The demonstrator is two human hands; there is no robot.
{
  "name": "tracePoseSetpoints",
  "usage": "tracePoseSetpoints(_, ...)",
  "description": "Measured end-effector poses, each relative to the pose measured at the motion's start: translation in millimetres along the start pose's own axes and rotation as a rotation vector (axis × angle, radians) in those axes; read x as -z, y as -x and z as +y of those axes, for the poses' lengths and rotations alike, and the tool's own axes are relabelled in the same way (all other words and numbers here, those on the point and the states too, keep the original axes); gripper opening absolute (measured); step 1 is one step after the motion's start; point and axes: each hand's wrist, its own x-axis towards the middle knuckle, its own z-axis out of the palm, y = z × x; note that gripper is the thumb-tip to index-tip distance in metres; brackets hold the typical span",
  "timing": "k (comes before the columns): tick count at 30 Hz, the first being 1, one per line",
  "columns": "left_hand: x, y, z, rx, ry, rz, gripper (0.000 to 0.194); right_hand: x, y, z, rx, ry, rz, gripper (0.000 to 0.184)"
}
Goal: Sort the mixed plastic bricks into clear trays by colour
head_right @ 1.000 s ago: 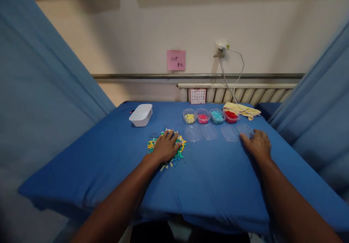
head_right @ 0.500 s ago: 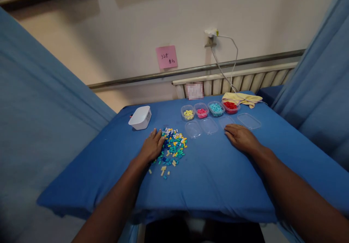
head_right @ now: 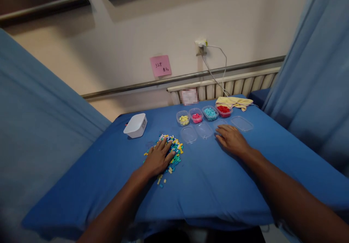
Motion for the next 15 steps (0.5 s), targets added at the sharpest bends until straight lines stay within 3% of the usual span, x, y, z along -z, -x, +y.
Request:
tracePoseSetpoints(4,6.7,1,2,-0.022,-0.011,0.100,0.062,7,-37,-15,-0.162,0.030,-0.039,0.048)
tracePoseSetpoints(9,6.8,2,11,-0.071,0.005,0.152,0.056,2,-86,-11,-0.290,0.063,-0.097,0.045)
tracePoseSetpoints(15,-5.3,18,-10,-0.016,0.071,0.222,0.056,-6,-100,-20,-0.301,0.103,-0.118,0.042)
